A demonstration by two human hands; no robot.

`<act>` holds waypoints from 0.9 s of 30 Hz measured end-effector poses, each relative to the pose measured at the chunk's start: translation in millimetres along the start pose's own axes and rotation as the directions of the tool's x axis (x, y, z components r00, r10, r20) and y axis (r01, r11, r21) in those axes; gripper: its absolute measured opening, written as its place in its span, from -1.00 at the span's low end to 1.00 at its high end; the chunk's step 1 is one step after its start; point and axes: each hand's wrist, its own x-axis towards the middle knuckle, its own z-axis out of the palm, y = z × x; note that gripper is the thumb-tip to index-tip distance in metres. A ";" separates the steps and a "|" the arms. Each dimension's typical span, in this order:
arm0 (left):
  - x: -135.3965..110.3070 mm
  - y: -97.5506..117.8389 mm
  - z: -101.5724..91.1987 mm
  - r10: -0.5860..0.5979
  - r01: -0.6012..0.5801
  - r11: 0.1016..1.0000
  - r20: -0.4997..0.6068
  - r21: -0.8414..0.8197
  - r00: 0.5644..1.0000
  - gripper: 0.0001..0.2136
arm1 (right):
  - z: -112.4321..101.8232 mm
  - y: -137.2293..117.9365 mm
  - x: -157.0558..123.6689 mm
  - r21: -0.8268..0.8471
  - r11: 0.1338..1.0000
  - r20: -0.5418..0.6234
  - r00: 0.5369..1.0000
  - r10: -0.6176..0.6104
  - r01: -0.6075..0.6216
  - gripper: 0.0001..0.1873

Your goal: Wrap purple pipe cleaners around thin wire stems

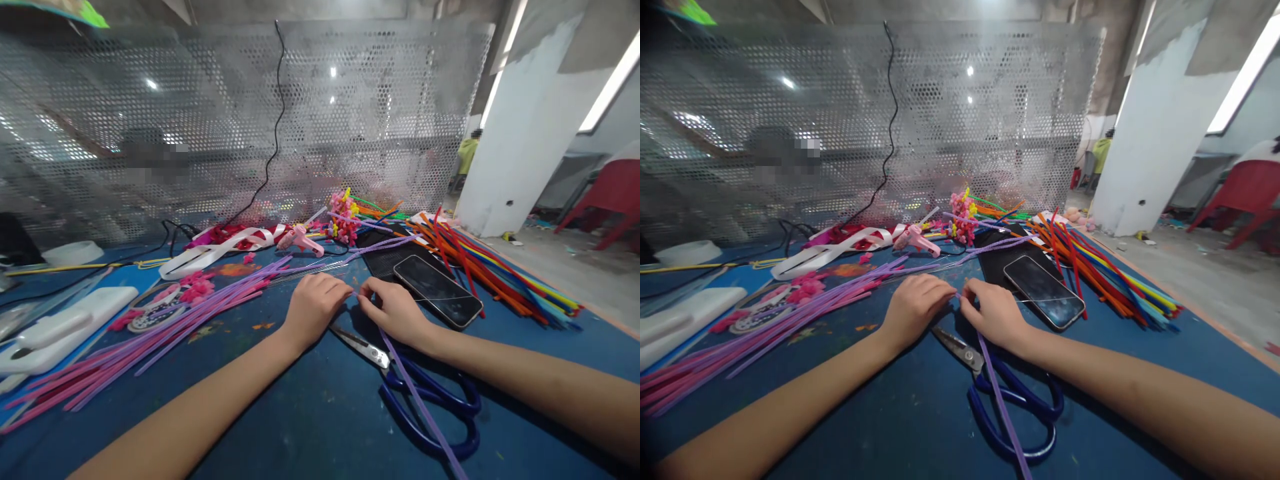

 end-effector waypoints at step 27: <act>-3.6 -7.8 -0.3 0.171 -0.165 0.979 0.044 -0.119 0.984 -0.83 | 1.6 13.4 3.0 0.009 0.984 0.122 0.977 -0.177 0.177 -0.85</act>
